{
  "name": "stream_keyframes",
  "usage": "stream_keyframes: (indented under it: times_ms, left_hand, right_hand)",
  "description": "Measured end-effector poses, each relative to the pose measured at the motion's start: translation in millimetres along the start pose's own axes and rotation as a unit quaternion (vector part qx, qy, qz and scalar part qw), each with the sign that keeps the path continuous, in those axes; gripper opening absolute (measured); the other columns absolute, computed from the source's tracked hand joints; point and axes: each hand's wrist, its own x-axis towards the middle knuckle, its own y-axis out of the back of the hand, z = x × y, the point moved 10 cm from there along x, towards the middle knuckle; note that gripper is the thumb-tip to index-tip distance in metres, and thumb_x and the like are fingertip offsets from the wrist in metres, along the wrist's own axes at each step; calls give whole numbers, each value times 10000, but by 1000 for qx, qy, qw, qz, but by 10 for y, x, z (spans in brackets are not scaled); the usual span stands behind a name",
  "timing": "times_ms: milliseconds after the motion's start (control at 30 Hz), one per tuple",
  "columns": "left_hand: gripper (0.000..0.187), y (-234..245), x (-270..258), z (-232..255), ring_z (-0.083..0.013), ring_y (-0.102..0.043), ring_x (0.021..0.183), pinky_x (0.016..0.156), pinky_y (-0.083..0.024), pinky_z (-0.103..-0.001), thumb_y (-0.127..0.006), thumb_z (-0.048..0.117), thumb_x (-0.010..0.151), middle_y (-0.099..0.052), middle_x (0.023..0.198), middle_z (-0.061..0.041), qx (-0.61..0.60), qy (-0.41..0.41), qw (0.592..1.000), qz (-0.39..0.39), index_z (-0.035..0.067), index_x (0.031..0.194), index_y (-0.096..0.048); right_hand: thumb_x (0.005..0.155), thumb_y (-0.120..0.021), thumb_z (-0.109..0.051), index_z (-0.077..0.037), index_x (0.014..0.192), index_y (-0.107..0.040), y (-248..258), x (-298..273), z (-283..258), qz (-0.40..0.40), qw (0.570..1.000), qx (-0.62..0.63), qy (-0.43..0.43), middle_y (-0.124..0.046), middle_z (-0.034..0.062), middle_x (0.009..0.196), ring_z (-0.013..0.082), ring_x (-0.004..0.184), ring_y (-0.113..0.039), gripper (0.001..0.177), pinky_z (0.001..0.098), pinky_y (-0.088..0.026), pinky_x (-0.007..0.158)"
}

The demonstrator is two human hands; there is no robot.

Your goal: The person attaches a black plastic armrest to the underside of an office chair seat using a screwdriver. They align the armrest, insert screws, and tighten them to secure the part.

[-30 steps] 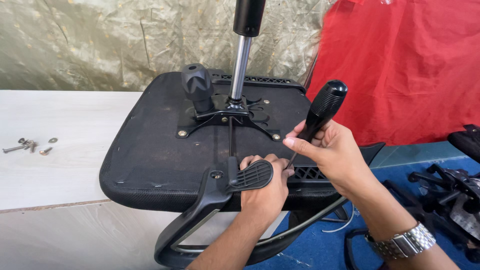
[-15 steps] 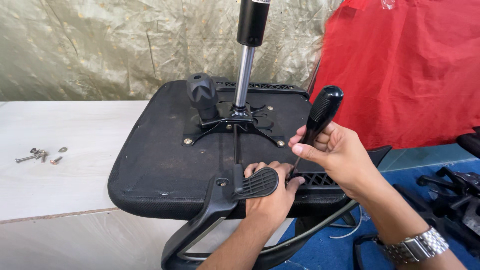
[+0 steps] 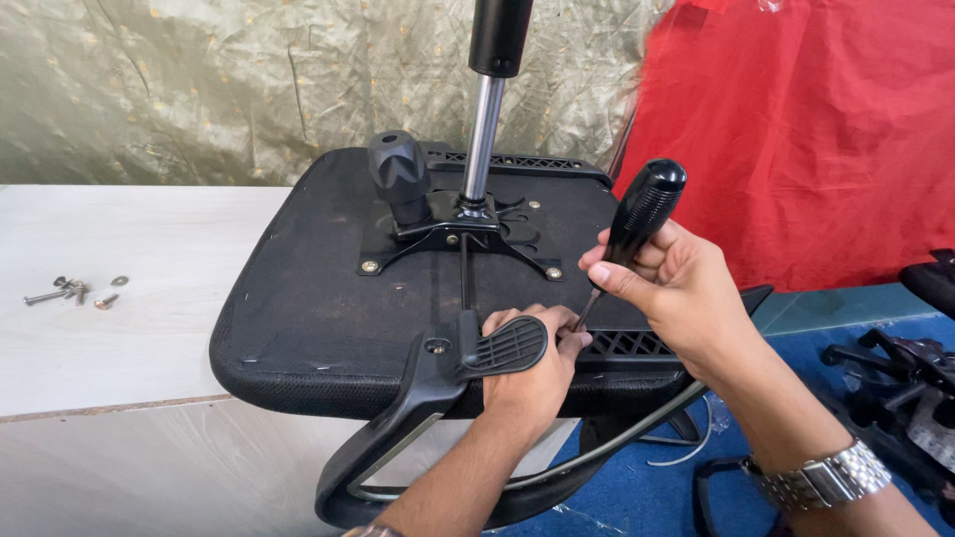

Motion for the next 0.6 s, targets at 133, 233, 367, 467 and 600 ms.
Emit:
stream_keyframes:
  times_ms: [133,233,367,467,600]
  left_hand:
    - [201,-14,33,-10,-289,-608,1051,1080,-339,-448,-689,265,898,-738,987,-79,14,-21,999,21,108,985,-777]
    - [198,-68,40,-23,-306,-613,1042,1067,-341,-460,-677,246,917,-732,1019,-92,40,-31,999,16,121,1026,-785]
    - [203,-100,67,-55,-302,-612,1048,1077,-340,-459,-677,249,900,-732,1017,-90,40,-27,999,6,127,1012,-796]
    - [207,-24,48,-20,-298,-611,1050,1069,-335,-451,-699,259,868,-745,983,-84,15,-42,998,35,120,978,-806]
    - [245,-75,83,-71,-246,-650,1003,1093,-318,-420,-719,329,846,-759,904,-54,2,2,1000,-4,121,954,-793]
  right_hand:
    - [836,-784,48,9,1129,-617,22,-6,-15,48,997,-55,-10,-719,99,1004,140,914,-679,339,303,-584,837]
    - [863,-770,37,20,1130,-629,31,8,-71,38,997,-63,-10,-721,101,1018,139,933,-676,302,300,-576,862]
    - [885,-651,9,-32,1206,-618,-46,10,-95,-67,998,5,-3,-750,70,1084,112,1038,-709,325,267,-567,934]
    - [899,-662,11,-2,1191,-630,-20,36,1,-66,998,-4,-15,-751,103,1063,137,1009,-701,294,283,-568,923]
    - [890,-696,0,1,1165,-620,86,70,62,-40,999,14,-26,-746,104,1042,142,986,-713,285,290,-584,899]
